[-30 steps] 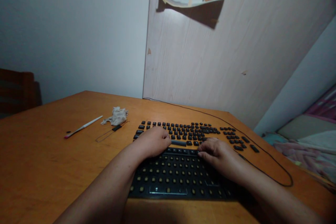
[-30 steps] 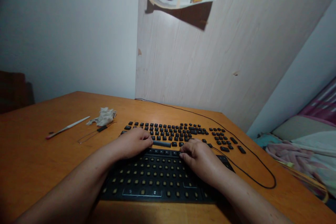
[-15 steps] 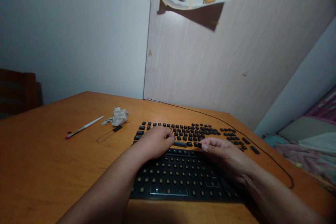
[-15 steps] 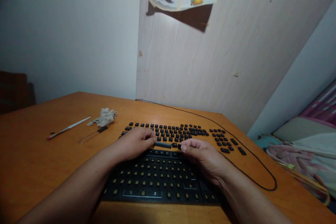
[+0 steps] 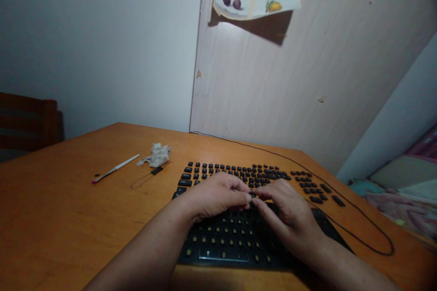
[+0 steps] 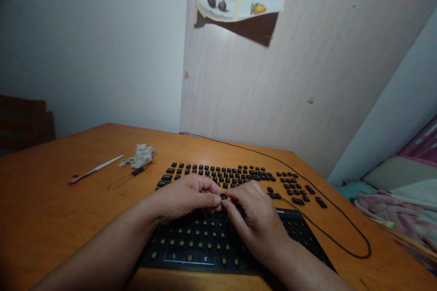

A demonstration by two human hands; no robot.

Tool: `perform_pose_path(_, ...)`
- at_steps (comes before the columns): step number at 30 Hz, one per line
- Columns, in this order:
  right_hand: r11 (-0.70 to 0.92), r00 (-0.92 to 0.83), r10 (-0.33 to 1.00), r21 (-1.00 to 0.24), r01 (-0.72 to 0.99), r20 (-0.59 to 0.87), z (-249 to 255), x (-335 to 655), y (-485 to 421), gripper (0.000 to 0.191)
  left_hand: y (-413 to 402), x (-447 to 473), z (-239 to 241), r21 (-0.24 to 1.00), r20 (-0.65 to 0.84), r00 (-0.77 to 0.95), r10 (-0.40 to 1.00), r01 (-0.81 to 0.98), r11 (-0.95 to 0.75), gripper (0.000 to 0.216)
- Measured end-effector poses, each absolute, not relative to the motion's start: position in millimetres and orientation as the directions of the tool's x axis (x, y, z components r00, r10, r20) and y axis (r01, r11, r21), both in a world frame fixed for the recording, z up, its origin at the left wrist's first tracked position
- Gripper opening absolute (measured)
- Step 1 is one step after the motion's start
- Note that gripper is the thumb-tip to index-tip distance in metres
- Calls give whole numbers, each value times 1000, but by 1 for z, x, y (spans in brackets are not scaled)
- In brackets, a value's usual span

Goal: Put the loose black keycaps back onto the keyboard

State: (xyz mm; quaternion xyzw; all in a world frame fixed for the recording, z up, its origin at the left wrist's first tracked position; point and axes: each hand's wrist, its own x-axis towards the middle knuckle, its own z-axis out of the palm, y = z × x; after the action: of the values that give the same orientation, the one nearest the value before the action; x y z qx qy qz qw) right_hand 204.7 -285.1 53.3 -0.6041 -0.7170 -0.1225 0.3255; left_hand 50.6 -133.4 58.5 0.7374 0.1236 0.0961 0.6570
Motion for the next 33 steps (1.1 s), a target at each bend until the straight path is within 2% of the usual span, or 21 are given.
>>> perform_pose_path(4,257,-96,785,-181,949,612,51,203,-283,20,-134,52,57,998,-24,943,331,43,-51,18)
perform_pose_path(11,272,-61,744,-218,937,665,48,202,-282,17,-132,52,55,999,-17,943,332,28,-29,17)
perform_pose_path(20,267,-69,747,-204,942,661,45,204,-282,17,-131,54,53,1000,-10,954,299,18,-24,18)
perform_pose_path(25,270,-90,750,-179,946,655,46,202,-281,18,-129,54,52,996,-22,949,314,46,-70,20)
perform_pose_path(30,233,-85,781,-163,959,618,49,202,-282,17,-129,53,53,976,-26,951,309,91,-200,23)
perform_pose_path(33,222,-58,793,-198,955,607,52,207,-284,13,-130,52,56,963,-31,953,300,109,-246,24)
